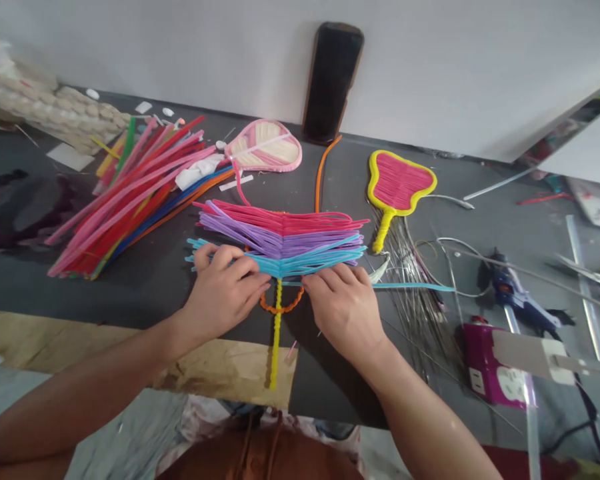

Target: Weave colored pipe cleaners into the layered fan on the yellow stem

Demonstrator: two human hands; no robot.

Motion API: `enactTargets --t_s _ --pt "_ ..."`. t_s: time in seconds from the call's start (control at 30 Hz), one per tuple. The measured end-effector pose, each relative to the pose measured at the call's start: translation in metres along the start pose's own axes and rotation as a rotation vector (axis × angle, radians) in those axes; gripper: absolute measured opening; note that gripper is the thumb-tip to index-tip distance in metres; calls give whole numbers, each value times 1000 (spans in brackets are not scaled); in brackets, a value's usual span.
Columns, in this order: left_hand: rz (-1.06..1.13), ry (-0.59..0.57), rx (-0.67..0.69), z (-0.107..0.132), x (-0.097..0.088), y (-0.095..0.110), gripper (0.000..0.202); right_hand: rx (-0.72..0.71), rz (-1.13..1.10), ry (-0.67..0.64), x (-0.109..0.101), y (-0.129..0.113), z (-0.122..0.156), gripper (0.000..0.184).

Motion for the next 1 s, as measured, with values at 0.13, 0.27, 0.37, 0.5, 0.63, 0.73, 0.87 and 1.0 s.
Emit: enactTargets --t_s 0.13,0.27,0.37,0.5,0.63,0.73,0.87,1.0 --pt "8 -13 -6 -1 1 0 12 7 -26 -19 9 -4 -1 17" --pt "3 -33 -18 -2 3 1 14 13 -82 -42 15 -4 -3 20" --pt "-2 -45 -21 -4 5 2 17 3 -127 -34 16 -4 -3 19" --pt "-38 -65 -21 -6 9 5 21 11 -152 -51 19 -3 -3 19" --pt "-98 -86 -21 -5 13 8 21 15 -115 -42 17 -5 -3 19" --pt "-146 -64 -30 -3 13 10 18 20 -57 -10 8 -8 -2 16" --pt "-162 -57 -40 0 12 11 16 -12 -9 16 -3 -15 -1 13" --pt "-193 -94 -43 1 6 9 16 -72 -38 -52 4 -22 2 10"
Point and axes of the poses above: each hand's wrist, its own z-axis away from the middle knuckle, its own x-axis out of the palm, y = z × x, the point moved 7 cm from there along -z, towards the middle knuckle, and after that the axes turned 5 degrees about -z, right-handed, at the moved point
